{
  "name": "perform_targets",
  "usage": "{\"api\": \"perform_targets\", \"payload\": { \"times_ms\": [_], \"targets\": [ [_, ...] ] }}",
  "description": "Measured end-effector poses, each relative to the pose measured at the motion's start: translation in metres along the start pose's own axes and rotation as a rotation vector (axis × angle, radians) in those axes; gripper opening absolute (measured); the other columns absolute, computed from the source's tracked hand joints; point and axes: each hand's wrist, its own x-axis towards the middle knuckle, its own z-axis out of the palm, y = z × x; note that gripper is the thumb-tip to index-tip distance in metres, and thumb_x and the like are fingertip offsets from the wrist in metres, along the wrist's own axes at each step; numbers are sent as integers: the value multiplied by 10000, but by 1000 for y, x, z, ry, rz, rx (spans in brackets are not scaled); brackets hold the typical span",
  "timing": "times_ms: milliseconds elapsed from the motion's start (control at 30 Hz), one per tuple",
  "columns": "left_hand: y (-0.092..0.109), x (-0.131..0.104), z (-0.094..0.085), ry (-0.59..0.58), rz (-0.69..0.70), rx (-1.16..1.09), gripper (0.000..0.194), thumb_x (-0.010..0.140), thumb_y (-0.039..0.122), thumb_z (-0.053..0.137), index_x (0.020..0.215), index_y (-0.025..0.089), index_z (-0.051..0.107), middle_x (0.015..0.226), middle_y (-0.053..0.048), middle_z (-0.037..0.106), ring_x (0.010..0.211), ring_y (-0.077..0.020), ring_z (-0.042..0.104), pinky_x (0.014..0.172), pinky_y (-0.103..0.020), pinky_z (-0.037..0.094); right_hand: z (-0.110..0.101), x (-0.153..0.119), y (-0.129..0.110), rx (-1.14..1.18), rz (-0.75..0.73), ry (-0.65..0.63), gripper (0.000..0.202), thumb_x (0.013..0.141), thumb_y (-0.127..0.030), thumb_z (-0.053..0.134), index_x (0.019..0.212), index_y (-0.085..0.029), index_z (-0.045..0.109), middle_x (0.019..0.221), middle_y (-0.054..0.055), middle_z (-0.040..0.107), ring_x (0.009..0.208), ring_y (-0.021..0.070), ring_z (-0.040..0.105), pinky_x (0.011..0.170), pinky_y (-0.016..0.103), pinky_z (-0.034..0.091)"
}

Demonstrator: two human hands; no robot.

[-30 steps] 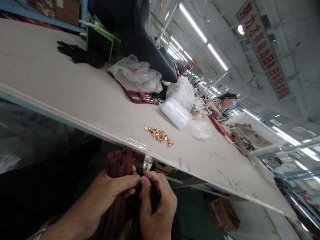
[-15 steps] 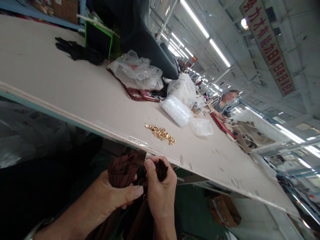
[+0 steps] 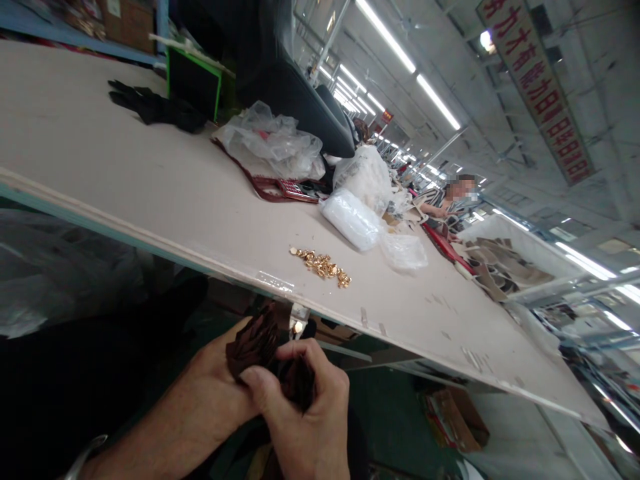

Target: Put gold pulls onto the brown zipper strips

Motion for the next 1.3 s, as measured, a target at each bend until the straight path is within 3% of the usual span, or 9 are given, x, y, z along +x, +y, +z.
{"api": "perform_targets", "payload": {
  "times_ms": [200,400,500,600,733,900,1000,1100,1300],
  "targets": [
    [10,-5,4,11,-40,31,416,594,67,842,947,271,756,870,17,792,884,-258,741,795,-287,580,-6,3,9,276,52,-51,164,807,-318,685,732,-173,669,597,-32,553,547,98,450,516,214,363],
    [22,-6,5,-144,-132,-87,377,580,192,891,932,253,771,863,-12,794,907,-293,734,842,-360,571,-10,5,19,498,131,-103,316,778,-422,730,668,-177,564,493,-75,431,432,60,338,410,180,305],
    [18,-5,4,8,-112,-96,210,604,263,889,763,235,756,680,14,749,740,-227,721,704,-283,572,-11,5,22,525,147,-123,354,802,-481,705,696,-180,551,442,-88,407,384,50,297,373,175,279],
    [13,-3,2,176,-117,-70,203,611,283,890,731,230,735,708,21,749,696,-180,687,660,-241,556,-12,4,23,508,165,-89,308,784,-444,732,744,-161,618,437,-86,420,383,50,305,372,175,272],
    [8,-2,-2,227,-82,-5,240,603,293,901,754,227,726,751,28,739,728,-167,673,705,-238,554,-12,2,24,426,145,-56,197,790,-351,730,808,-156,713,503,-56,516,435,62,390,422,181,334],
    [5,-4,0,261,-117,-117,273,592,301,907,766,225,710,720,43,727,691,-146,673,676,-224,547,-13,-2,26,156,-144,-21,88,864,-199,627,869,-184,714,738,18,684,643,132,611,594,233,470],
    [7,-5,4,280,-237,-253,311,546,250,915,752,214,686,654,34,711,619,-171,680,618,-266,559,-15,-3,27,-2,-445,-19,139,870,-105,565,917,-190,665,761,21,675,663,142,630,609,249,471],
    [10,-4,8,300,-340,-323,338,505,206,915,736,209,669,589,30,689,553,-189,677,576,-297,566,-16,-4,29,-70,-580,-10,187,846,-61,559,935,-203,643,770,18,682,674,147,638,605,254,467],
    [7,-5,9,226,-362,-328,354,531,250,933,795,208,701,687,-5,764,641,-203,726,625,-281,580,-12,-3,31,164,-305,119,137,881,-152,611,971,-223,686,825,11,696,740,145,652,673,245,505]
  ]
}}
